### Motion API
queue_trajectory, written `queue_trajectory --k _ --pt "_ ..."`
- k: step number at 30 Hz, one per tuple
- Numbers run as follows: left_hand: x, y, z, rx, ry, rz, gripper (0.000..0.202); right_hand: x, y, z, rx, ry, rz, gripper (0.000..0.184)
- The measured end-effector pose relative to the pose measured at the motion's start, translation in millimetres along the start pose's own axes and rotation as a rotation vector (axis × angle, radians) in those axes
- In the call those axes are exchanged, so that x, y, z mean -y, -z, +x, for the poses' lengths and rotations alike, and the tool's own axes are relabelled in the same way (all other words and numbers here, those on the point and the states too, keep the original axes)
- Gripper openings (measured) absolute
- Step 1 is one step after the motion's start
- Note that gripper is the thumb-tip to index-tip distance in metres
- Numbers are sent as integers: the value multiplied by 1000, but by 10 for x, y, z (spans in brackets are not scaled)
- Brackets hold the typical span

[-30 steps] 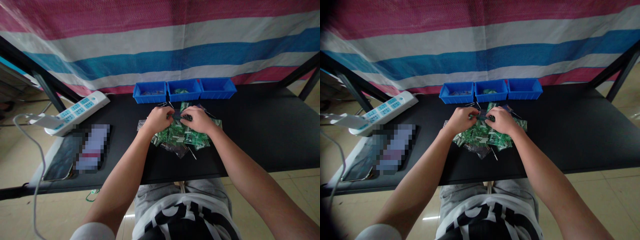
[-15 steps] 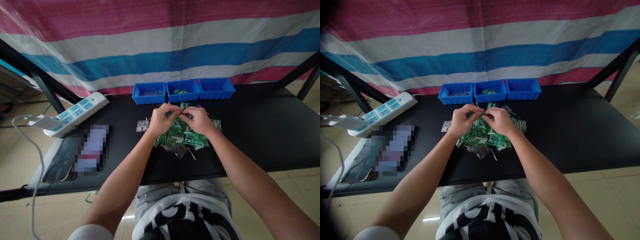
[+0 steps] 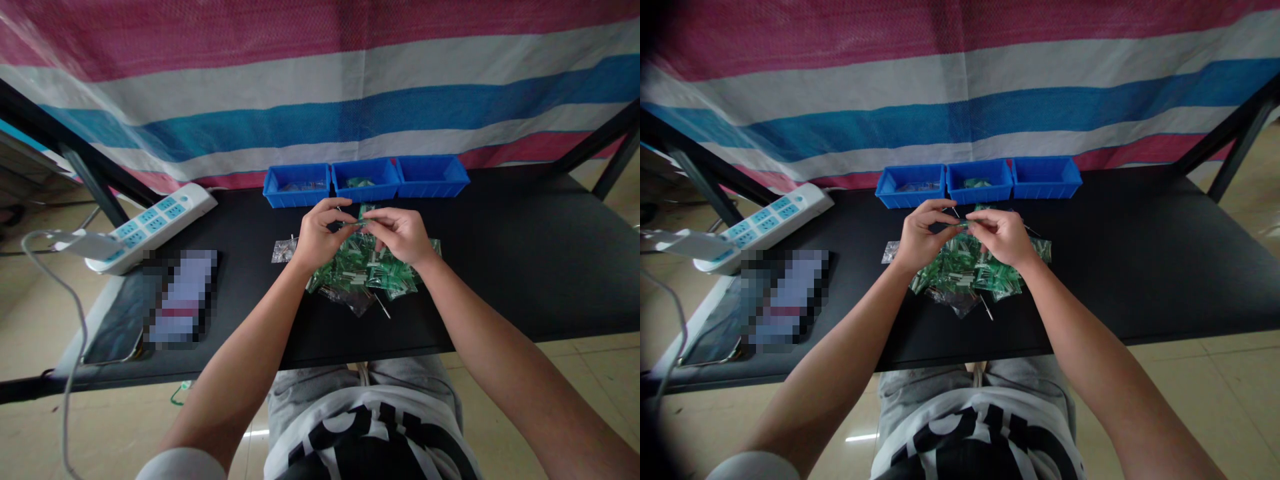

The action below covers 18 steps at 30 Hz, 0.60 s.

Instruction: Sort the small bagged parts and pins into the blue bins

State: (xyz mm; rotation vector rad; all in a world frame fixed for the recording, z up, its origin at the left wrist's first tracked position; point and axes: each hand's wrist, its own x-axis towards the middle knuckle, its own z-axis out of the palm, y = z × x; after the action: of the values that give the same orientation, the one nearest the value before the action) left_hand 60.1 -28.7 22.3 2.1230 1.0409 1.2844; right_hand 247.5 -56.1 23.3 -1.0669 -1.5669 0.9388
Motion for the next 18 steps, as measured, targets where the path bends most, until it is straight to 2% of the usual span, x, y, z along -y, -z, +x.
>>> queue_trajectory --k 4,7,12,14,18 --pt "12 6 -9 3 -38 -31 9 14 3 9 28 1 182 40" --pt "11 3 -20 32 -47 -102 19 28 -14 22 -46 -7 160 36" --pt "16 -47 -22 61 116 -339 50 9 -35 42 -107 1 112 35" --pt "31 -70 -16 57 189 -408 49 -9 -43 43 -104 15 102 34" --pt "47 -77 -8 59 285 -428 32 -39 -88 40 -112 20 60 34"
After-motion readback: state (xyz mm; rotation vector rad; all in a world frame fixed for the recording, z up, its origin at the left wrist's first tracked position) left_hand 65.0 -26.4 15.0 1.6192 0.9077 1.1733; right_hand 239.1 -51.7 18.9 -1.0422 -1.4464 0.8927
